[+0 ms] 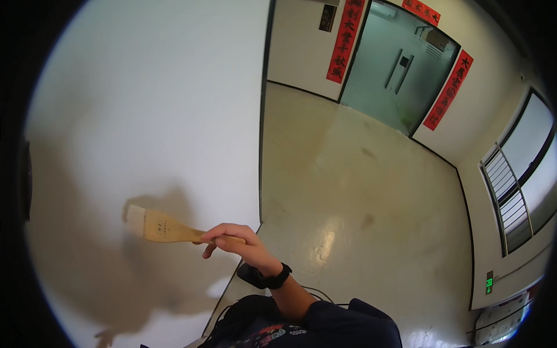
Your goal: Dusting elevator control panels and a nearby wall with a small brush.
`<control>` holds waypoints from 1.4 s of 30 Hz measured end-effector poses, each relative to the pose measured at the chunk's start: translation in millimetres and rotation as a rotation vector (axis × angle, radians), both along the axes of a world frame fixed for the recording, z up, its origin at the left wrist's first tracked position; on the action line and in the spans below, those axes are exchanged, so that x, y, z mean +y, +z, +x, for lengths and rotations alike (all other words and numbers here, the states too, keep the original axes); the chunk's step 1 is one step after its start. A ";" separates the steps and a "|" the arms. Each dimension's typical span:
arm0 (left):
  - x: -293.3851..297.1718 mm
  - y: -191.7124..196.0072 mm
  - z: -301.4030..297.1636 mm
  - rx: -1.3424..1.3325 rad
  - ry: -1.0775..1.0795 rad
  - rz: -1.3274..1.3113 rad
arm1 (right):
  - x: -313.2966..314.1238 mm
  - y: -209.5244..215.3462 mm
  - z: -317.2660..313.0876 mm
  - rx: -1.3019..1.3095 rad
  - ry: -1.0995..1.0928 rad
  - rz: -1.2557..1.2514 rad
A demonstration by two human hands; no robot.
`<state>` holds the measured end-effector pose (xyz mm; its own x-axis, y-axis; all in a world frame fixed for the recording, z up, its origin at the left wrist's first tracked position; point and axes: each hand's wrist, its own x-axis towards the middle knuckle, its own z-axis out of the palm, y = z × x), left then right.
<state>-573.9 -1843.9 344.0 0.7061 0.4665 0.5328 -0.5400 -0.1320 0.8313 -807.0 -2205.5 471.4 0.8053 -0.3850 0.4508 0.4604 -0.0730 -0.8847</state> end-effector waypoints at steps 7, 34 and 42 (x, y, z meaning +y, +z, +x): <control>-94.1 23.0 -1.6 0.022 0.106 -0.189 | -116.4 -53.9 37.7 -0.029 -0.129 0.396; 130.5 97.2 -132.5 0.387 0.267 0.410 | -13.2 -98.0 8.7 0.020 -0.485 0.759; 110.2 127.5 -108.9 0.382 0.238 0.555 | 46.1 -58.0 76.9 0.486 -0.596 -0.178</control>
